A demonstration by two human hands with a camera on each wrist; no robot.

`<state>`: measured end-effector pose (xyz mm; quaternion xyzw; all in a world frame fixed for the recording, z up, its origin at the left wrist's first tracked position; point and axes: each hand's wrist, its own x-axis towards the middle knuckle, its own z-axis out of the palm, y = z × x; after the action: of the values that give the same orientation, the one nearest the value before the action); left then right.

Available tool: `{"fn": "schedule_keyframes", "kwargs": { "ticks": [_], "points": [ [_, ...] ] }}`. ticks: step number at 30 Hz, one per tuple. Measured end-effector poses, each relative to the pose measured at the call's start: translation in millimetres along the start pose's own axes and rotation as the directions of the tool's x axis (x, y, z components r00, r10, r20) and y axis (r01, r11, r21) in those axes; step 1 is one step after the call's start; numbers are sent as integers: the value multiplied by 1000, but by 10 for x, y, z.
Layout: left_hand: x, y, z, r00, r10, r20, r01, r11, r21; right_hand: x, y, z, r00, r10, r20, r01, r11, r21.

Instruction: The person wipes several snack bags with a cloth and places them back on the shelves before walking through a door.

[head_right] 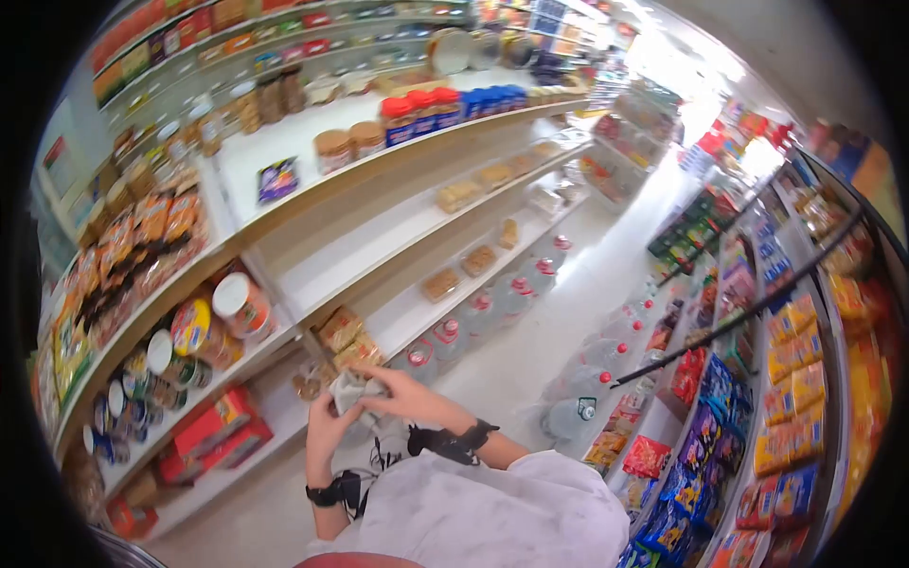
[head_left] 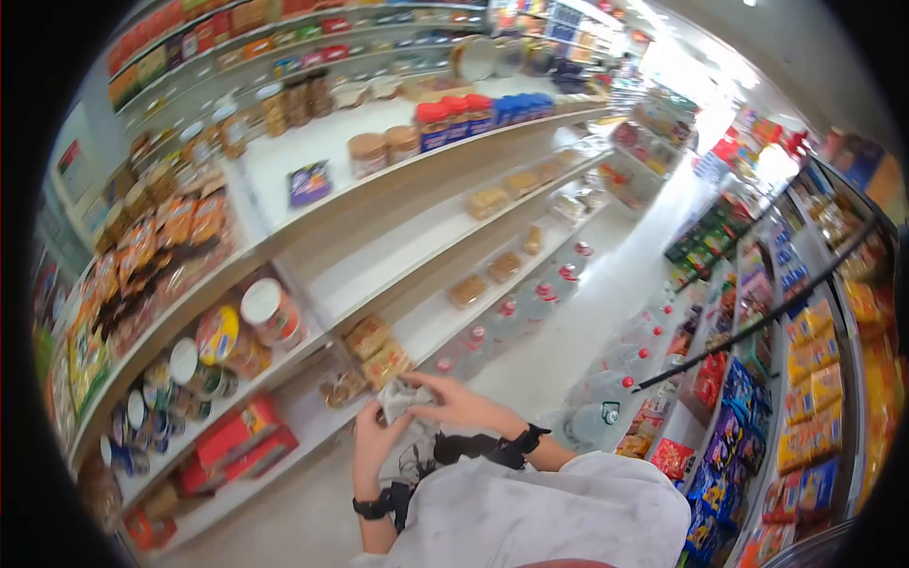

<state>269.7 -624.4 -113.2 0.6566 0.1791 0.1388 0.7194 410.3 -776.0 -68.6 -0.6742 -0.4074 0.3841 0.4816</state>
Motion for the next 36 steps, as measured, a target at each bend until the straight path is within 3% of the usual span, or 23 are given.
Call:
{"fn": "schedule_keyframes", "kwargs": {
  "ticks": [1, 3, 6, 7, 10, 12, 13, 15, 17, 19, 22, 24, 26, 28, 31, 34, 35, 36],
  "points": [
    [50, -42, -51, 1000, 1, -18, 0, 997, 78, 49, 39, 45, 995, -66, -78, 63, 997, -40],
    [14, -9, -165, 996, 2, -85, 11, 989, 146, 170, 18, 80, 983, -132, -125, 142, 987, 80],
    [138, 53, -191, 980, 21, -199, 6, 991, 135, 405, -76, -29, 995, -73, -64, 62, 986, -158],
    [199, 79, -217, 973, 22, -229, 9, 991, 134, 542, -56, -74, 997, -72, -41, 65, 987, -146],
    [324, 333, -267, 943, -20, -332, 13, 1000, -24, 848, 25, -182, 998, -60, -10, 58, 993, -103],
    [494, 226, -353, 928, 27, -371, -12, 999, 42, 1079, 22, -212, 997, -76, -19, 75, 995, -68],
    [579, 180, -386, 910, 65, -410, -45, 997, 58, 1202, 76, -160, 996, -68, -54, 74, 992, 102],
    [724, 246, -429, 871, 78, -485, -65, 997, 44, 1438, 94, -21, 951, -260, -167, 289, 939, 184],
    [823, 481, -473, 865, 75, -497, -28, 994, 101, 1686, 117, -70, 918, -350, -188, 380, 912, 155],
    [855, 553, -549, 856, 55, -514, 1, 994, 108, 1977, 136, -219, 930, -356, -85, 360, 932, 35],
    [780, 642, -576, 779, 174, -602, -64, 978, 200, 2484, -132, -433, 922, -382, -62, 375, 921, -100],
    [666, 551, -657, 710, 134, -692, -29, 987, 161, 2922, -431, -576, 917, -355, -181, 341, 934, -104],
    [528, 518, -699, 633, 92, -769, -3, 993, 116, 3405, -730, -551, 769, -499, -400, 557, 830, 34],
    [407, 544, -691, 579, 93, -810, 6, 993, 118, 3882, -892, -581, 763, -499, -410, 516, 853, -77],
    [232, 609, -659, 512, 69, -856, 54, 992, 113, 4495, -756, -466, 681, -600, -421, 599, 786, -152],
    [92, 668, -739, 459, 83, -885, 54, 991, 121, 4682, -479, -392, 568, -733, -375, 527, 673, -519],
    [38, 673, -790, 447, 83, -891, 43, 993, 114, 4652, -438, -426, 717, -628, -301, 483, 760, -434],
    [1, 673, -835, 437, 81, -896, 31, 994, 105, 4605, -416, -405, 671, -659, -341, 493, 740, -458]
  ]
}}
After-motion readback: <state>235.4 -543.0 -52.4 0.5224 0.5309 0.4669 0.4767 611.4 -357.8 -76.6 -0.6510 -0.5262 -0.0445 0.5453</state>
